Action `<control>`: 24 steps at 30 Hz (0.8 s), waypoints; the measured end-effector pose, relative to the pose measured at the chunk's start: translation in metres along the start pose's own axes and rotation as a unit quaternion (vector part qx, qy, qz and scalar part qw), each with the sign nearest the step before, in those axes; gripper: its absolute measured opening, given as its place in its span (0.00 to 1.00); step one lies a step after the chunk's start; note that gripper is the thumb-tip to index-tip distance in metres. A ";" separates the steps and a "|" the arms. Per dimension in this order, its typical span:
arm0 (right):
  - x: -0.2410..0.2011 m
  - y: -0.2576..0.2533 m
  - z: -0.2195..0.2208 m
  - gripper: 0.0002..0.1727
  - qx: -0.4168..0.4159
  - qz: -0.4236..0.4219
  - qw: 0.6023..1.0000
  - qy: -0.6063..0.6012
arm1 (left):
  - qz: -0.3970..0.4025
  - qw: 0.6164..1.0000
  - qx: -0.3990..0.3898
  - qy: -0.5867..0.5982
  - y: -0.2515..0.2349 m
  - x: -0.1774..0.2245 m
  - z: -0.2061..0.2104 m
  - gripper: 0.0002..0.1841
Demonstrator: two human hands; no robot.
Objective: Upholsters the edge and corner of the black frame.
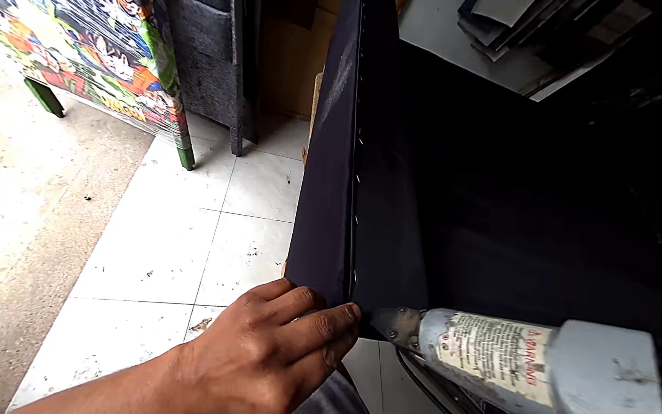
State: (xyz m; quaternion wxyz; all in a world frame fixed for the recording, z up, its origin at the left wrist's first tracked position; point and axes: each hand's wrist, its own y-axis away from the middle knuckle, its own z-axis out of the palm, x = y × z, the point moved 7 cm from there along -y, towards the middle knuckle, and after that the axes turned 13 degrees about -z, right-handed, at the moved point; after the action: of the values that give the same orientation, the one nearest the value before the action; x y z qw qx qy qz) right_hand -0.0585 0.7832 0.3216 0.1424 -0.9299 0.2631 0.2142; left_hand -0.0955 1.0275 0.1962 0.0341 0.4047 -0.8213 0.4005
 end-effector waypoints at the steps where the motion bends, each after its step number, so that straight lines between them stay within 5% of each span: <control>1: -0.001 -0.006 0.007 0.23 -0.033 0.003 0.999 0.018 | 0.003 1.000 0.003 0.001 0.000 0.000 0.000 0.12; 10: 0.007 -0.007 0.016 0.23 -0.121 0.112 0.986 -0.024 | -0.005 0.999 0.038 0.030 0.006 -0.004 0.005 0.12; 17: 0.007 0.018 -0.024 0.21 -0.016 0.183 0.982 -0.043 | 0.040 0.998 -0.042 0.016 -0.006 -0.008 0.020 0.08; 24: 0.017 0.032 -0.007 0.21 -0.068 0.185 0.980 -0.013 | 0.064 0.996 0.002 0.068 0.002 -0.014 0.019 0.07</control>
State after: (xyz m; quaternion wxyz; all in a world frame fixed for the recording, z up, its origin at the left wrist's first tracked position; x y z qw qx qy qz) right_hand -0.0607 0.7469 0.3150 0.0401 -0.8697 0.4137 0.2661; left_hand -0.0824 1.0239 0.1767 0.0638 0.3233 -0.8404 0.4304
